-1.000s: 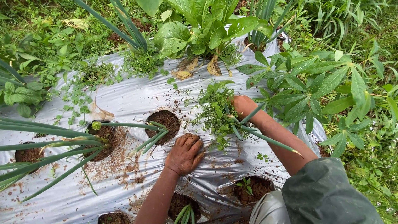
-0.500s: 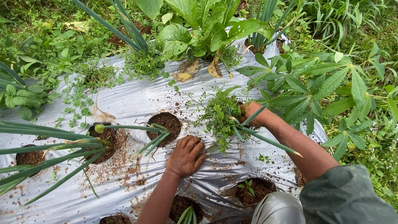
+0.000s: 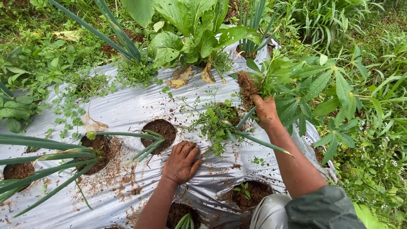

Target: The person weeds a garden bed by hand, pulling unwanted plants from around onions and other crops growing through a plastic mulch sheet. Later, the person uses a small hand hoe to loosen the soil and remove weeds from around leafy green vegetables.

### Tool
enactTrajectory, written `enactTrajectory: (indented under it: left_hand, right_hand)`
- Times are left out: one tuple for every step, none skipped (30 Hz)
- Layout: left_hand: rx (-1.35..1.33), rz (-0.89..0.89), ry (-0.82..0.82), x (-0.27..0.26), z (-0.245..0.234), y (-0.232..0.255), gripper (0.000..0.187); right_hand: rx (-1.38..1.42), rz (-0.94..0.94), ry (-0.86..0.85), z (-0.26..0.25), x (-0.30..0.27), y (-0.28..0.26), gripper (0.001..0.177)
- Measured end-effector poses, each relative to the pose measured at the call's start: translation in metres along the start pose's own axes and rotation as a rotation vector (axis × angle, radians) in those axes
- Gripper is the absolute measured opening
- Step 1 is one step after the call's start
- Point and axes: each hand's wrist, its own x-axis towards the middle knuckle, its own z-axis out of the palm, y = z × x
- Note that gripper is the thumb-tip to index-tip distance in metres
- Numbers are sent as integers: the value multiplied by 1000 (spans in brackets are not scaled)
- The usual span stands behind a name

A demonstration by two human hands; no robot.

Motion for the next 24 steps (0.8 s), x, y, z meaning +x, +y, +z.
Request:
enactTrajectory:
  left_hand:
    - [4,-3,0,-2,1,0,35]
    - [3,-6,3,-3,2,-1,36]
    - [1,-3,5,-1,3,-4,36]
    - [5,0,4,2,1,-5,36]
    - [3,-4,9,2,0,-1,36]
    - [2,-7,14,1,0,2,35]
    - [1,-11,9,-1,0,3,35]
    - [-3,-16,20,-2,0,4,35]
    - [-5,-14,38,0,0,4,35]
    - [-4,-11,40,1,-1,5,35]
    - [-13,-11,37,2,-2,5,35]
    - [-22,-12,34,3,-4,4,36]
    - [-18,-21,39,5,-3,4,36]
    - [-23,-16,53,6,-2,3,36]
    - [-30,-8,55,5,-3,2,37]
    - [-29,-14,49,3,-5,3,37]
    - [-24,-10,55,4,-5,4,37]
    - [-20,-5,60,5,-5,6,37]
    - [-19,-3,60,4,-5,6,37]
    - [-25,1,54,4,-6,5,37]
    - [-27,4,50,4,-6,5,37]
    - [-25,5,52,6,-6,4,37]
    - [-28,5,51,6,-7,5,37]
    - [-30,4,50,5,-7,5,37]
  right_hand:
    - [1,-1,-5,7,-5,9,48]
    - [-397,-84,-237,14,-10,17,38]
    - [-793,-167,-463,22,-13,25,32]
    - [-789,-169,-462,23,-17,9,32]
    - [-666,-126,-358,22,-23,-6,35]
    - [-541,-83,-255,21,-29,-20,37]
    - [-542,-78,-258,24,-19,-7,37]
    - [-597,-86,-266,25,-9,5,38]
    - [-651,-102,-269,25,2,15,39]
    - [-650,-104,-266,23,6,20,39]
    - [-794,-160,-297,23,9,26,37]
    - [-939,-217,-328,24,13,32,35]
    - [-943,-224,-336,27,16,27,35]
    - [-894,-235,-304,31,19,22,32]
    - [-838,-235,-273,36,19,21,29]
    - [-837,-231,-281,48,20,27,29]
    - [-903,-170,-283,58,22,31,35]
    - [-968,-109,-285,67,25,35,77]
    - [-967,-109,-283,73,23,37,77]
    - [-1041,-254,-345,79,22,39,74]
    - [-1113,-405,-407,86,21,40,72]
    - [-1112,-409,-405,85,25,35,72]
    - [-1196,-508,-362,84,26,32,53]
    - [-1279,-609,-317,84,27,30,35]
